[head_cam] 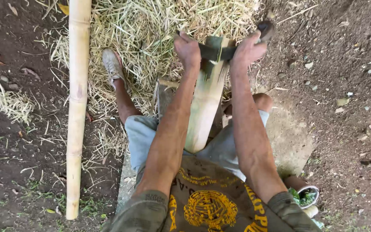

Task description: Shave or smooth the surface of a bamboo stalk using a curved blade.

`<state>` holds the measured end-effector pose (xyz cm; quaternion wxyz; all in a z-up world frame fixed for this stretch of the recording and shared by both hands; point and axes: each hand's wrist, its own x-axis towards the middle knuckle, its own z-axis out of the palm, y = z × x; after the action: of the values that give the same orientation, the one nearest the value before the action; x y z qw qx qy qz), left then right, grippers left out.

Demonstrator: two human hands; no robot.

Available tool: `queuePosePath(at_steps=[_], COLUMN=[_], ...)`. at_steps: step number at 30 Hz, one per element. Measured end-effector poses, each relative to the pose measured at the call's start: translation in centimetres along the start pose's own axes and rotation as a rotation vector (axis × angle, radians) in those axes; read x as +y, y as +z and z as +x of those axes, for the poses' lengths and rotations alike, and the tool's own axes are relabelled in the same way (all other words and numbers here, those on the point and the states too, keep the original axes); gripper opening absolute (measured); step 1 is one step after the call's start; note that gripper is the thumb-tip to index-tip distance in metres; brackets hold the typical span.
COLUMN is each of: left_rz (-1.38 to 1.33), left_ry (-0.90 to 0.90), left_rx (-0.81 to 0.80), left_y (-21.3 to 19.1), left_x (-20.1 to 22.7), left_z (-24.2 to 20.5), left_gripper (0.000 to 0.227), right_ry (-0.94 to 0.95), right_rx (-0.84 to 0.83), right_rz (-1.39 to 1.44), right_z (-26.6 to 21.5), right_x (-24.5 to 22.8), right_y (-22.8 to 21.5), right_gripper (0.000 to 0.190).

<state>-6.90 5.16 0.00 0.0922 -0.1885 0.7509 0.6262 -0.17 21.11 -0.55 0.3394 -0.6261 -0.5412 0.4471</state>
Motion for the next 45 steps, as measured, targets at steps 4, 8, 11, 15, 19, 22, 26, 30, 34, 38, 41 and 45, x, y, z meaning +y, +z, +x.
queuePosePath(at_steps=[4, 8, 11, 15, 19, 22, 26, 30, 34, 38, 41, 45], left_rz=[0.008, -0.005, -0.035, -0.197, -0.116, -0.107, -0.12, -0.013, 0.089, 0.039, 0.028, 0.03], left_ry=[-0.069, -0.096, -0.11, -0.105, -0.085, -0.146, -0.137, -0.055, 0.058, -0.013, -0.04, 0.011], left_rx=[-0.046, -0.05, -0.084, -0.105, -0.046, -0.074, -0.05, 0.015, 0.074, 0.078, 0.094, 0.12], left_y=[1.5, 1.7, 1.6, -0.9, -5.0, -8.0, -10.2, -9.9, -8.9, -8.8, -7.9, -7.0], left_x=[2.0, 3.4, 1.8, 1.9, -0.3, -0.9, -1.9, -6.0, -7.0, -4.7, -5.1, -5.1], left_z=[1.5, 1.8, 1.3, -0.6, -4.4, -7.2, -9.6, -9.5, -8.9, -8.7, -8.0, -7.0], left_gripper=[0.036, 0.031, 0.03, 0.027, 0.038, 0.042, 0.038, 0.035, 0.037, 0.038, 0.037, 0.036], right_ry=[0.032, -0.063, -0.075, -0.058, -0.124, -0.032, 0.023, -0.161, 0.002, -0.084, -0.074, -0.051], right_rx=[-0.029, -0.03, -0.029, 0.02, 0.001, -0.143, -0.122, -0.188, -0.067, -0.089, -0.104, -0.065], right_rz=[-0.056, -0.197, -0.127, -0.209, -0.036, 0.147, 0.239, 0.281, 0.102, -0.061, -0.038, 0.011], right_z=[3.2, 4.3, 3.8, 1.5, -4.6, -6.0, -7.5, -9.7, -9.4, -8.0, -8.1, -8.6], right_x=[-0.6, 0.1, 1.1, 0.4, 0.6, 1.6, 3.4, 1.5, 1.3, 2.1, 0.3, -1.2], right_y=[2.6, 3.3, 1.8, 0.4, -5.3, -8.2, -10.3, -11.3, -10.8, -10.1, -9.0, -8.4], right_gripper=[0.038, 0.038, 0.037, 0.036, 0.032, 0.025, 0.028, 0.043, 0.043, 0.042, 0.039, 0.039])
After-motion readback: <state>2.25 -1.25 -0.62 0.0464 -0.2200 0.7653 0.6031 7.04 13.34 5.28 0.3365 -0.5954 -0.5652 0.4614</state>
